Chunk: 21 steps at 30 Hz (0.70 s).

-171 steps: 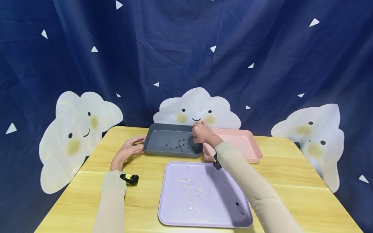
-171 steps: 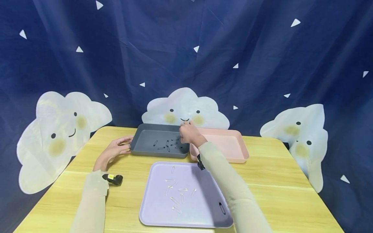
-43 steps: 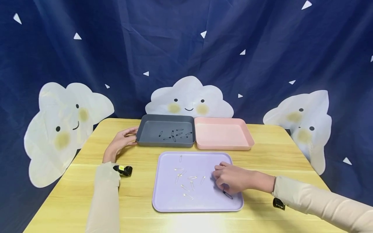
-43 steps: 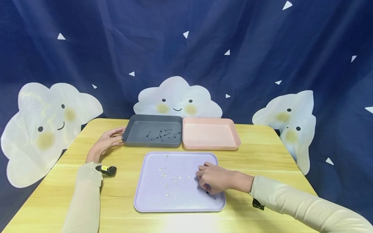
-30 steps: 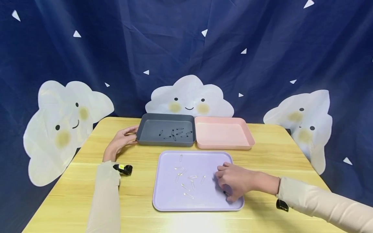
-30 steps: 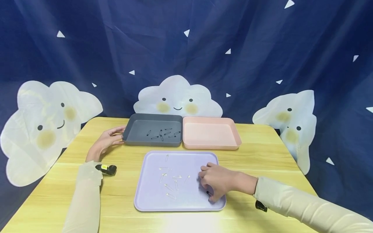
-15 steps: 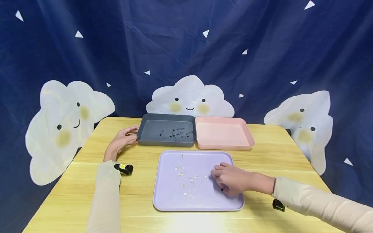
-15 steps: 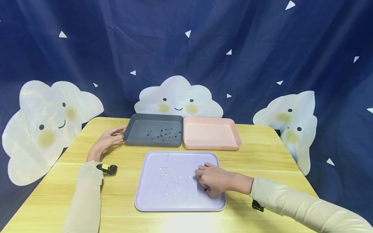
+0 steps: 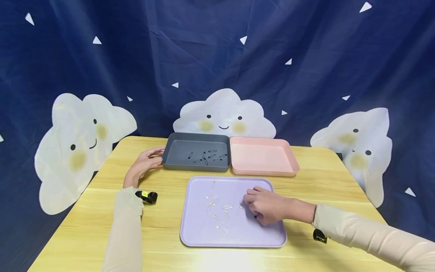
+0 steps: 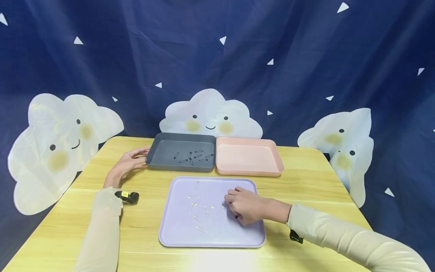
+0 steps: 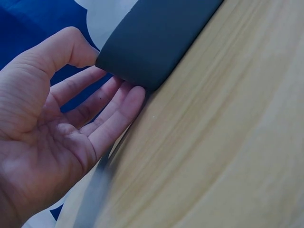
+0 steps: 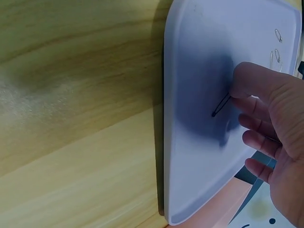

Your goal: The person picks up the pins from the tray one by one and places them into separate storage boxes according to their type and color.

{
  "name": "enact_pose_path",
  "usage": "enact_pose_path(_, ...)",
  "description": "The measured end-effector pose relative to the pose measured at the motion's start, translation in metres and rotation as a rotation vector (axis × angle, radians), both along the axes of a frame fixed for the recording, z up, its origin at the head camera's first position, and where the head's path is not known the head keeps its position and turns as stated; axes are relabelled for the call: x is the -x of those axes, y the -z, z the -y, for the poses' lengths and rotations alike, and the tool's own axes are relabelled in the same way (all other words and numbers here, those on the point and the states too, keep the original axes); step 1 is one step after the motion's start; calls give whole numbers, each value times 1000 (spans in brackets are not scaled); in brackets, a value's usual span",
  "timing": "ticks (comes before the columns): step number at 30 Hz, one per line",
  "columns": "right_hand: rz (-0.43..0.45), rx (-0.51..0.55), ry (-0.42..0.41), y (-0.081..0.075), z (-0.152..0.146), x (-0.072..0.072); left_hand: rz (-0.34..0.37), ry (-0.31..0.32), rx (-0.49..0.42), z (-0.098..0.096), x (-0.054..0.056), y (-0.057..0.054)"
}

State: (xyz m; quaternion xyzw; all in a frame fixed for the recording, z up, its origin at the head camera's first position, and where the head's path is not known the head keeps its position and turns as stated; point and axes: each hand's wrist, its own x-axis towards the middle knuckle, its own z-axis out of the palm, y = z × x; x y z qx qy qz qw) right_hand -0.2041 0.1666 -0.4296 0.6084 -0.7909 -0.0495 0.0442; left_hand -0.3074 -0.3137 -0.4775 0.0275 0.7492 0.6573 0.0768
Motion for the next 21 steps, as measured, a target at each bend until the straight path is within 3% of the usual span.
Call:
enact_pose_path(10,-27,27,11,-7,5,8,3,-2,13,-2,0,-3)
enact_pose_path(21,-115,141,71,-46,26,37,-8,1,0,0,1,2)
